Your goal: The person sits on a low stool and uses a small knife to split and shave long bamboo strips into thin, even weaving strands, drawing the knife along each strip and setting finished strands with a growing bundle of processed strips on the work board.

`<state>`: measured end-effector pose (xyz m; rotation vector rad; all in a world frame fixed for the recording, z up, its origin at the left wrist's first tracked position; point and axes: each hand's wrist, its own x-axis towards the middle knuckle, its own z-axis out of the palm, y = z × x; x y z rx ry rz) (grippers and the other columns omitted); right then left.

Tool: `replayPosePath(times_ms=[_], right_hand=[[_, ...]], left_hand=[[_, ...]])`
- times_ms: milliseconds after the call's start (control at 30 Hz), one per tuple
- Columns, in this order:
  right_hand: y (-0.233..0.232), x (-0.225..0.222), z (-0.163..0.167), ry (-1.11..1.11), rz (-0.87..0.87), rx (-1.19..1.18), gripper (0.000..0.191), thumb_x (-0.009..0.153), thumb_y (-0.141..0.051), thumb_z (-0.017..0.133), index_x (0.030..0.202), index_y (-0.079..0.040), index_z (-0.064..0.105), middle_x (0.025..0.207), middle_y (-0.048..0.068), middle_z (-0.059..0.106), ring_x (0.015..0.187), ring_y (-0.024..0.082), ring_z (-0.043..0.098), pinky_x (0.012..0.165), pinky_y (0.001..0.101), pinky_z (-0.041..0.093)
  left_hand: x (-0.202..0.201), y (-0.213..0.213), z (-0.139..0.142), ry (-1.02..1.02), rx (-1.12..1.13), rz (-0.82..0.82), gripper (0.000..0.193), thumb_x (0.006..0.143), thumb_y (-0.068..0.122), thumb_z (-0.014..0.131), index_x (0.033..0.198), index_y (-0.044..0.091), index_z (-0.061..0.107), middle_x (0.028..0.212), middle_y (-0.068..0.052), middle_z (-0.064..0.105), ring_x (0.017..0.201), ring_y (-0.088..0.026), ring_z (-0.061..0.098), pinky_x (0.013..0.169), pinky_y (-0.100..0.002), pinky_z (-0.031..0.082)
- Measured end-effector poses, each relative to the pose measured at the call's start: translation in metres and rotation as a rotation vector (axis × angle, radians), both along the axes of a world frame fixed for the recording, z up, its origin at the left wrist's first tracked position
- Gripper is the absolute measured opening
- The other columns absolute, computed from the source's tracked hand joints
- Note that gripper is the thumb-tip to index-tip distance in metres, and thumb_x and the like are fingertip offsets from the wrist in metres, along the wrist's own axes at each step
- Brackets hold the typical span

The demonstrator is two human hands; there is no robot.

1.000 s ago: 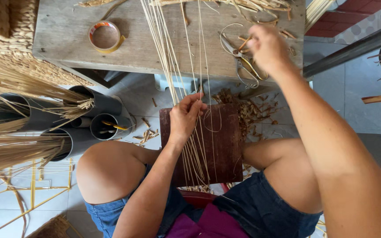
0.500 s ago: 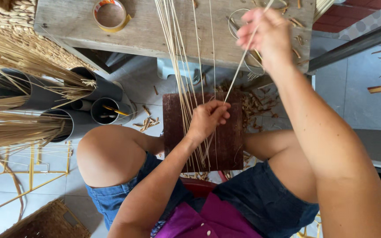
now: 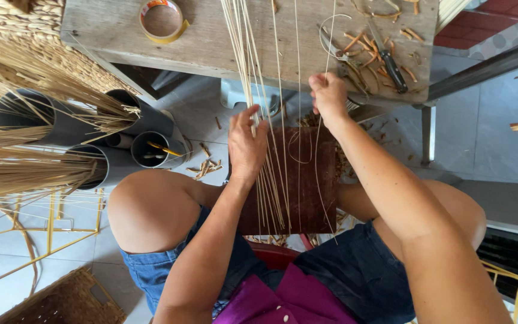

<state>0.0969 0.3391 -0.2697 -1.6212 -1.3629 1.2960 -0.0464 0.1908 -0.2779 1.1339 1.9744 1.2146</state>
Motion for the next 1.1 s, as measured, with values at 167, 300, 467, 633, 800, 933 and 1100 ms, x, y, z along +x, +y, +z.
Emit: replayPosePath(times_ms=[167, 300, 467, 633, 800, 933, 1100], right_hand=[[-0.011, -0.011, -0.014, -0.495, 0.034, 0.468, 0.041, 0.092, -0.04, 0.082, 0.088, -0.002, 0.067, 0.082, 0.017, 0.074, 0.072, 0.026, 0.068, 0.066, 0.0393, 0.054], [-0.027, -0.011, -0.023, -0.473, 0.109, 0.345, 0.037, 0.091, -0.039, 0.077, 0.09, -0.003, 0.069, 0.085, 0.017, 0.074, 0.077, 0.026, 0.07, 0.071, 0.0391, 0.055], [-0.031, -0.014, -0.011, -0.146, 0.097, -0.054, 0.024, 0.102, -0.028, 0.059, 0.096, -0.009, 0.074, 0.09, 0.006, 0.078, 0.08, 0.017, 0.069, 0.067, 0.0321, 0.056], [-0.015, -0.01, 0.023, 0.339, 0.043, -0.174, 0.021, 0.107, -0.023, 0.049, 0.116, -0.013, 0.065, 0.089, 0.007, 0.073, 0.081, 0.019, 0.073, 0.071, 0.0346, 0.061], [0.002, -0.006, 0.031, 0.382, 0.046, -0.19, 0.019, 0.106, -0.019, 0.05, 0.119, -0.012, 0.062, 0.093, 0.007, 0.071, 0.083, 0.02, 0.073, 0.073, 0.0373, 0.062], [0.004, -0.004, 0.013, 0.252, 0.044, -0.22, 0.018, 0.107, -0.019, 0.05, 0.117, -0.01, 0.061, 0.092, 0.007, 0.072, 0.079, 0.02, 0.074, 0.069, 0.0363, 0.061], [0.001, 0.0, -0.001, 0.089, 0.068, -0.197, 0.02, 0.106, -0.02, 0.049, 0.117, -0.009, 0.062, 0.086, 0.007, 0.07, 0.07, 0.019, 0.071, 0.06, 0.0341, 0.06]], left_hand=[[-0.009, 0.009, -0.025, -0.127, 0.046, 0.162, 0.055, 0.091, 0.019, 0.075, 0.138, -0.001, 0.055, 0.128, -0.023, 0.058, 0.106, -0.027, 0.062, 0.087, -0.036, 0.057], [-0.005, 0.012, -0.037, -0.295, 0.025, 0.147, 0.06, 0.089, 0.023, 0.077, 0.137, -0.001, 0.051, 0.116, -0.015, 0.067, 0.099, -0.021, 0.069, 0.087, -0.036, 0.056], [0.006, 0.011, -0.038, -0.457, -0.096, 0.045, 0.046, 0.093, 0.027, 0.077, 0.125, -0.002, 0.061, 0.101, -0.012, 0.072, 0.089, -0.021, 0.068, 0.079, -0.034, 0.055], [0.014, 0.012, -0.037, -0.83, -0.134, -0.015, 0.047, 0.095, 0.029, 0.068, 0.132, 0.002, 0.054, 0.106, -0.011, 0.073, 0.09, -0.02, 0.072, 0.072, -0.031, 0.056], [0.021, 0.011, -0.038, -0.932, -0.107, -0.11, 0.048, 0.095, 0.026, 0.067, 0.135, 0.003, 0.053, 0.109, -0.013, 0.074, 0.09, -0.019, 0.074, 0.077, -0.03, 0.059], [0.025, 0.009, -0.041, -1.042, -0.095, -0.206, 0.048, 0.095, 0.023, 0.069, 0.136, 0.003, 0.055, 0.108, -0.015, 0.075, 0.089, -0.021, 0.073, 0.08, -0.032, 0.059], [0.022, 0.008, -0.043, -1.07, -0.147, -0.18, 0.035, 0.098, 0.023, 0.069, 0.127, 0.004, 0.063, 0.095, -0.009, 0.071, 0.078, -0.017, 0.071, 0.07, -0.029, 0.058]])
